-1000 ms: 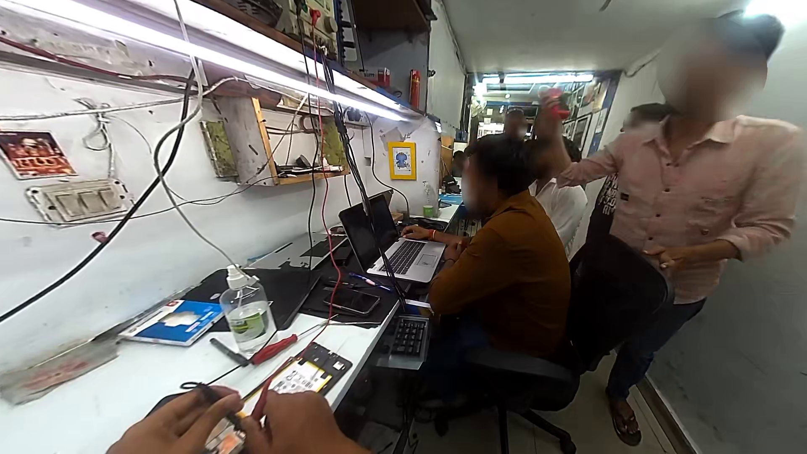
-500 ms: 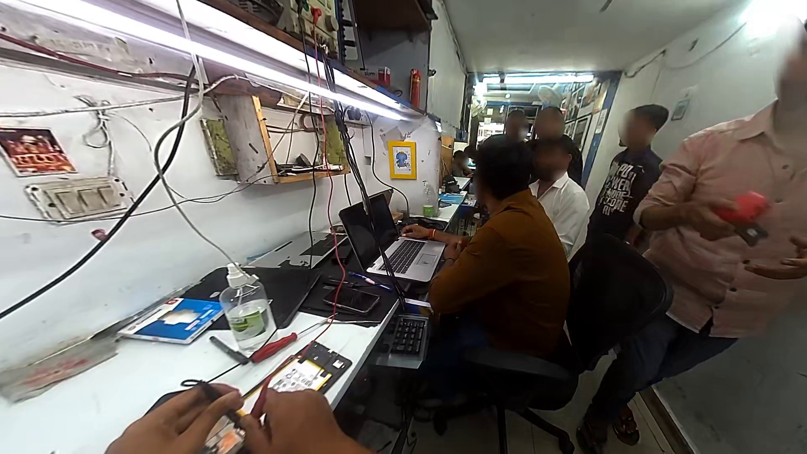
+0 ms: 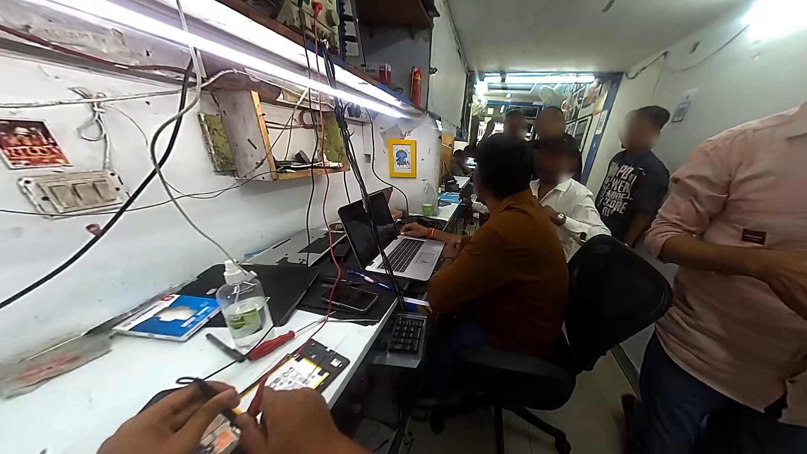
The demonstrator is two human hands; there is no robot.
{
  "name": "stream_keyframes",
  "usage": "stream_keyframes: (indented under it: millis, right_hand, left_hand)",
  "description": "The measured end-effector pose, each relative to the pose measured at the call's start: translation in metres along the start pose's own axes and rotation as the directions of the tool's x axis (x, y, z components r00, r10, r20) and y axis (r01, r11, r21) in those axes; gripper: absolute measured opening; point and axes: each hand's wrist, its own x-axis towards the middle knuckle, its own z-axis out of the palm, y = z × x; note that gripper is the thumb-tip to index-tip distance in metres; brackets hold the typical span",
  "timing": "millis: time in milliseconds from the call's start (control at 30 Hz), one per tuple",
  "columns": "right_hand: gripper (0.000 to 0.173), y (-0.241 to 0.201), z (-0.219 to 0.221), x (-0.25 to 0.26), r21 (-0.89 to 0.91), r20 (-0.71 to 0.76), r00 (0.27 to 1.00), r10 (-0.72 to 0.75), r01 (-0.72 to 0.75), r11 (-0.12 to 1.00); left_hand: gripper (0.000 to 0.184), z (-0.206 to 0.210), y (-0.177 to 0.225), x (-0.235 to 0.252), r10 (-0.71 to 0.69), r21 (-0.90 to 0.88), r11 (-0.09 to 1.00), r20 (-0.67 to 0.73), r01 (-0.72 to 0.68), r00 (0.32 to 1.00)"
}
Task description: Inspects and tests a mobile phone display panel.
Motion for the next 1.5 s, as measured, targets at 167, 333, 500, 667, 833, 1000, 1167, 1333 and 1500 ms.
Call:
stream_keyframes:
  millis: [167, 333, 500, 667, 833, 1000, 1167, 1333, 1500]
  right_hand:
    - [0.032, 0.000, 0.000, 0.000, -0.006, 0.000, 1.000, 0.005, -0.005, 1.000]
    - [0.033, -0.001, 0.000, 0.000, -0.005, 0.015, 1.000, 0.011, -0.011, 1.000]
    - [0.034, -0.001, -0.001, 0.000, -0.005, 0.020, 1.000, 0.016, -0.016, 1.000]
    - [0.034, -0.003, -0.004, -0.001, -0.001, 0.029, 0.999, 0.018, -0.018, 1.000]
    - [0.034, -0.004, -0.005, -0.001, 0.008, 0.036, 0.999, 0.018, -0.019, 1.000]
    - [0.033, -0.004, -0.005, -0.002, 0.005, 0.020, 1.000, 0.007, -0.007, 1.000]
    - [0.033, -0.004, -0.003, -0.002, 0.010, 0.023, 1.000, 0.008, -0.009, 1.000]
    - [0.035, -0.008, -0.007, -0.003, -0.004, 0.010, 0.999, 0.048, -0.048, 0.999]
    - [0.039, -0.012, -0.011, -0.004, -0.044, 0.031, 0.996, 0.086, -0.084, 0.995]
  left_hand:
    - [0.027, 0.001, -0.001, 0.000, 0.004, -0.011, 1.000, -0.005, -0.004, 1.000]
    - [0.028, 0.000, 0.000, 0.000, -0.002, 0.000, 1.000, -0.001, 0.002, 1.000]
    - [0.028, 0.000, 0.000, 0.000, -0.003, 0.008, 1.000, 0.000, 0.003, 1.000]
    - [0.027, 0.000, 0.001, -0.001, -0.006, 0.022, 1.000, -0.004, 0.006, 1.000]
    - [0.027, 0.000, 0.001, -0.002, -0.008, 0.029, 1.000, 0.005, 0.008, 1.000]
    - [0.026, 0.000, 0.003, -0.003, -0.020, 0.030, 0.999, -0.014, 0.020, 1.000]
    - [0.028, -0.001, 0.002, -0.003, -0.034, 0.025, 0.999, -0.020, 0.034, 0.999]
    - [0.030, 0.003, -0.001, -0.002, -0.008, 0.073, 0.997, -0.061, 0.013, 0.998]
    - [0.016, 0.007, 0.001, -0.003, -0.012, 0.136, 0.990, -0.144, 0.031, 0.990]
